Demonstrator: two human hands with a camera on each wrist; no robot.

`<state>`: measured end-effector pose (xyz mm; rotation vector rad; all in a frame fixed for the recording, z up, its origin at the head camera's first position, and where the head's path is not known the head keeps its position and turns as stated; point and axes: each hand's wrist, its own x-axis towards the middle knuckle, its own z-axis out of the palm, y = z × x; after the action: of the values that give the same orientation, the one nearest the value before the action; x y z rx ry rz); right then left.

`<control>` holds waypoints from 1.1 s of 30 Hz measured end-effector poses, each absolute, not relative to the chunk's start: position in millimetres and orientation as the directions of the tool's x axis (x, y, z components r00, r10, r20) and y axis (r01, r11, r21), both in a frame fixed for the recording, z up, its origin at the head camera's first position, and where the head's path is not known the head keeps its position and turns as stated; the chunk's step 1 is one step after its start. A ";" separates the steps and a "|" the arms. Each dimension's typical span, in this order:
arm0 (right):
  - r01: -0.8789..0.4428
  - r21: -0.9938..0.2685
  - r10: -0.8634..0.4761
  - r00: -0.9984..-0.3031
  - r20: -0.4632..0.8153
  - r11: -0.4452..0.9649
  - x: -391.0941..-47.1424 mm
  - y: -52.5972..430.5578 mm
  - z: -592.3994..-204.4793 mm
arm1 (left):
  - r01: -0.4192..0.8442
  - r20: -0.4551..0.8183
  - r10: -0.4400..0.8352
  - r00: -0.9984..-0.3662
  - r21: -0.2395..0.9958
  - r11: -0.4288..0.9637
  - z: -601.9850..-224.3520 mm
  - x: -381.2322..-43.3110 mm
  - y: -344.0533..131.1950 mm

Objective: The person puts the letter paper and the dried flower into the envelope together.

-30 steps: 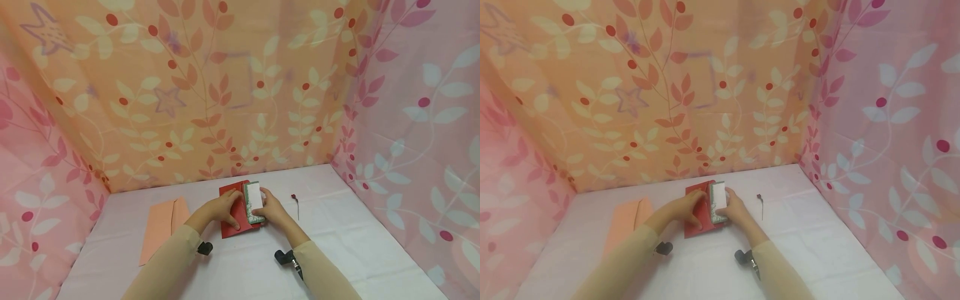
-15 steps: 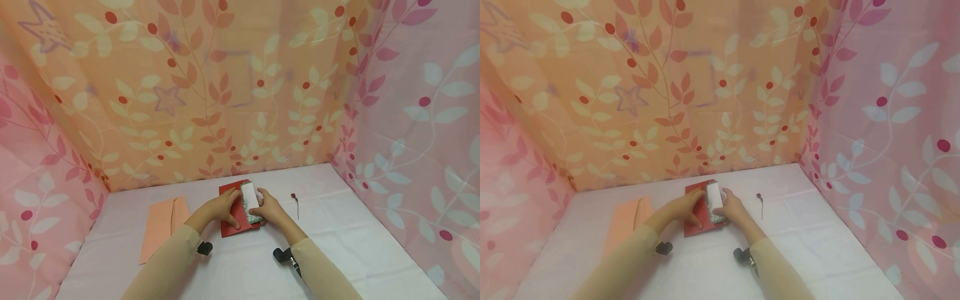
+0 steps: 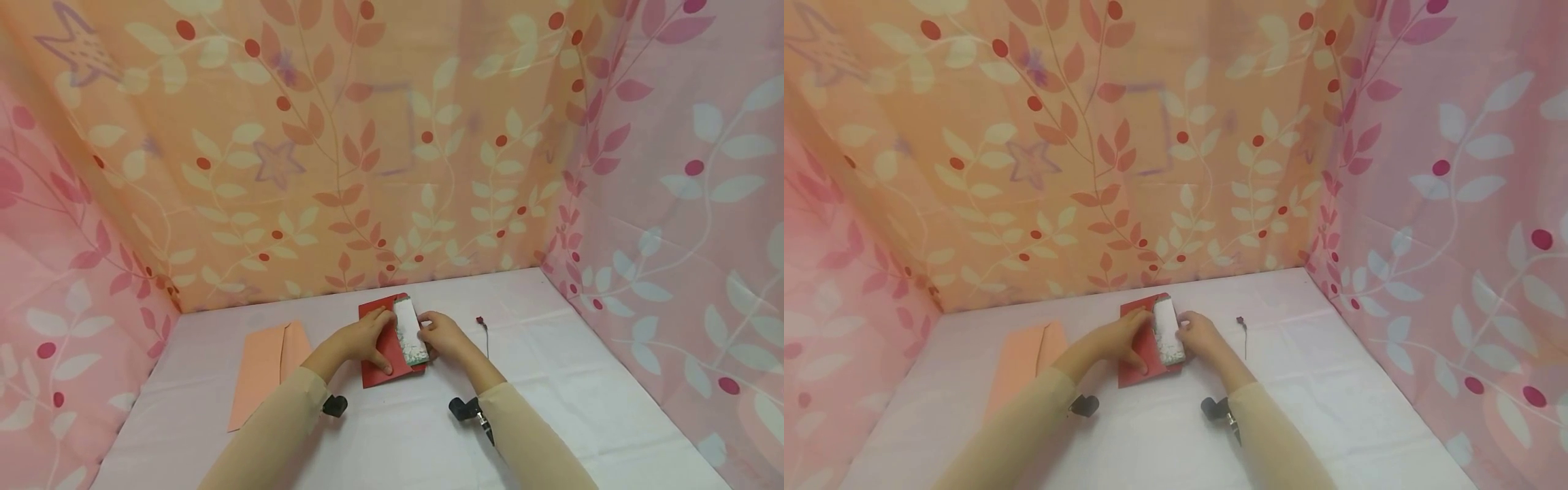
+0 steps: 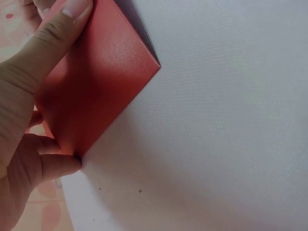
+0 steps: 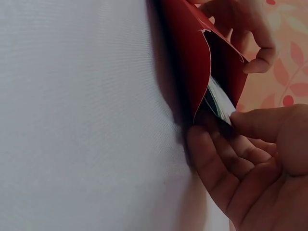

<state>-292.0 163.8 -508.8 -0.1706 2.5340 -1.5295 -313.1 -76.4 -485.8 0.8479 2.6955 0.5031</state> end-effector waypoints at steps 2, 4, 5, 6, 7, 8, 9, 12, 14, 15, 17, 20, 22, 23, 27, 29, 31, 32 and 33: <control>0.000 -0.884 -0.194 -0.976 -0.102 0.467 -295.4 164.3 -511.6 | 0.500 -0.148 0.595 -0.790 0.405 0.765 -486.6 -313.2 -76.7; 0.010 -0.883 -0.191 -0.975 -0.112 0.469 -298.7 164.4 -515.0 | 0.502 -0.146 0.597 -0.789 0.409 0.762 -487.2 -313.3 -77.0; 0.011 -0.881 -0.186 -0.976 -0.113 0.474 -299.5 164.0 -516.0 | 0.505 -0.143 0.600 -0.787 0.410 0.760 -487.5 -313.3 -77.1; 0.013 -0.878 -0.181 -0.977 -0.113 0.478 -300.4 163.7 -516.7 | 0.508 -0.140 0.602 -0.786 0.408 0.759 -487.9 -313.5 -77.2; 0.014 -0.875 -0.176 -0.978 -0.113 0.483 -301.0 163.3 -517.3 | 0.510 -0.136 0.603 -0.786 0.408 0.757 -488.2 -313.6 -77.2; 0.016 -0.874 -0.170 -0.979 -0.113 0.486 -301.1 163.0 -517.2 | 0.512 -0.135 0.604 -0.786 0.406 0.757 -488.7 -314.0 -77.2; 0.017 -0.871 -0.166 -0.980 -0.112 0.491 -301.0 162.6 -516.5 | 0.515 -0.131 0.606 -0.785 0.406 0.755 -488.9 -314.2 -77.2; 0.017 -0.864 -0.160 -0.981 -0.113 0.503 -300.6 161.8 -513.2 | 0.518 -0.127 0.608 -0.783 0.408 0.752 -489.7 -314.9 -77.1; 0.016 -0.863 -0.163 -0.980 -0.114 0.506 -300.6 161.2 -511.2 | 0.517 -0.128 0.608 -0.783 0.410 0.752 -489.9 -315.4 -77.2; 0.015 -0.864 -0.166 -0.980 -0.114 0.504 -300.9 160.6 -510.6 | 0.518 -0.127 0.609 -0.783 0.408 0.751 -489.8 -315.3 -77.3; 0.009 -0.868 -0.176 -0.978 -0.110 0.496 -301.8 159.3 -509.8 | 0.520 -0.127 0.608 -0.783 0.402 0.754 -489.3 -315.3 -77.5; 0.007 -0.876 -0.185 -0.977 -0.110 0.483 -303.4 156.8 -510.8 | 0.525 -0.125 0.610 -0.782 0.395 0.754 -488.3 -314.8 -77.4; 0.011 -0.879 -0.184 -0.976 -0.113 0.477 -304.1 155.3 -511.5 | 0.525 -0.127 0.612 -0.781 0.398 0.752 -487.2 -314.0 -77.2; 0.015 -0.881 -0.184 -0.976 -0.115 0.472 -304.3 154.6 -512.1 | 0.524 -0.128 0.612 -0.780 0.401 0.751 -486.8 -313.7 -77.1; 0.026 -0.894 -0.189 -0.974 -0.123 0.448 -305.0 152.8 -513.4 | 0.516 -0.137 0.611 -0.780 0.411 0.751 -486.6 -313.3 -77.4; 0.021 -0.904 -0.205 -0.971 -0.120 0.428 -305.8 152.4 -514.1 | 0.515 -0.133 0.608 -0.783 0.409 0.753 -488.0 -314.0 -77.9; 0.017 -0.914 -0.223 -0.968 -0.117 0.405 -307.0 152.5 -514.8 | 0.515 -0.128 0.606 -0.785 0.407 0.754 -489.5 -315.2 -78.5; 0.014 -0.919 -0.235 -0.965 -0.115 0.395 -307.9 152.8 -515.8 | 0.514 -0.126 0.603 -0.788 0.404 0.756 -490.3 -315.8 -78.8; 0.008 -0.923 -0.248 -0.962 -0.112 0.386 -308.9 153.2 -517.2 | 0.514 -0.124 0.602 -0.789 0.404 0.757 -491.0 -316.4 -79.2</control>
<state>-308.9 153.2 -517.2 -0.2132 2.4131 -1.6089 -316.4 -79.2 -491.0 0.8750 2.7085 0.5169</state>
